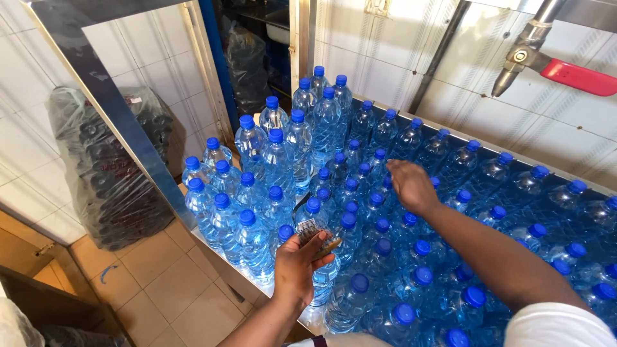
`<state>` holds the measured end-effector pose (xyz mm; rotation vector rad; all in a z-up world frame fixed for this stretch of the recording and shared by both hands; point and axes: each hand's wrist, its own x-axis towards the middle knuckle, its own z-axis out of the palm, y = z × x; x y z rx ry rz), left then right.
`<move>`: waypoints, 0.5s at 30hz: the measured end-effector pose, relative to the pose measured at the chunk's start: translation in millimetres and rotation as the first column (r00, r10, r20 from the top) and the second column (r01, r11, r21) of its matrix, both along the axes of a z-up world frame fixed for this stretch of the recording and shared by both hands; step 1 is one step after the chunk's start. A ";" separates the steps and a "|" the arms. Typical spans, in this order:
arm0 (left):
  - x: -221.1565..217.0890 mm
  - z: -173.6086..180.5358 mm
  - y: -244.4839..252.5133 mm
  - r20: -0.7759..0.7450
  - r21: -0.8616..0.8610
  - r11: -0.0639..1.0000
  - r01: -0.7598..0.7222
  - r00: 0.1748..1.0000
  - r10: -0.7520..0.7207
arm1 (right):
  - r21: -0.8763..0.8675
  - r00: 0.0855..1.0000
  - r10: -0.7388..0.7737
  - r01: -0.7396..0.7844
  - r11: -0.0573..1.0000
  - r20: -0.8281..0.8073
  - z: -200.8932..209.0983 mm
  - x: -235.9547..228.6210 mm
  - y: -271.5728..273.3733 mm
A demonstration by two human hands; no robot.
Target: The person applies small rectangular labels to the necks of many clear plastic water bottles with blue caps arranged on a stainless steel table. The person picks each label from a stack in the left hand and places it on a bottle with the right hand, repeating the process across the batch.
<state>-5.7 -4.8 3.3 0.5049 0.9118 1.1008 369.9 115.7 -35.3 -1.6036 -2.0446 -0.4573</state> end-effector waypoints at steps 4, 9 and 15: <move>1.4 -0.5 -0.7 -0.006 0.030 0.999 0.021 1.000 -0.021 | -0.502 0.998 0.022 -0.052 0.863 -0.065 -17.7 11.3 -8.8; 2.3 3.9 -1.8 -0.005 0.056 0.998 0.039 0.999 -0.039 | -0.646 0.996 0.009 -0.064 0.761 -0.088 -9.7 4.7 -9.4; 2.3 0.7 3.6 0.024 0.040 0.999 0.019 1.000 -0.020 | -0.230 0.914 0.153 -0.252 0.940 -0.376 37.2 -60.0 -31.5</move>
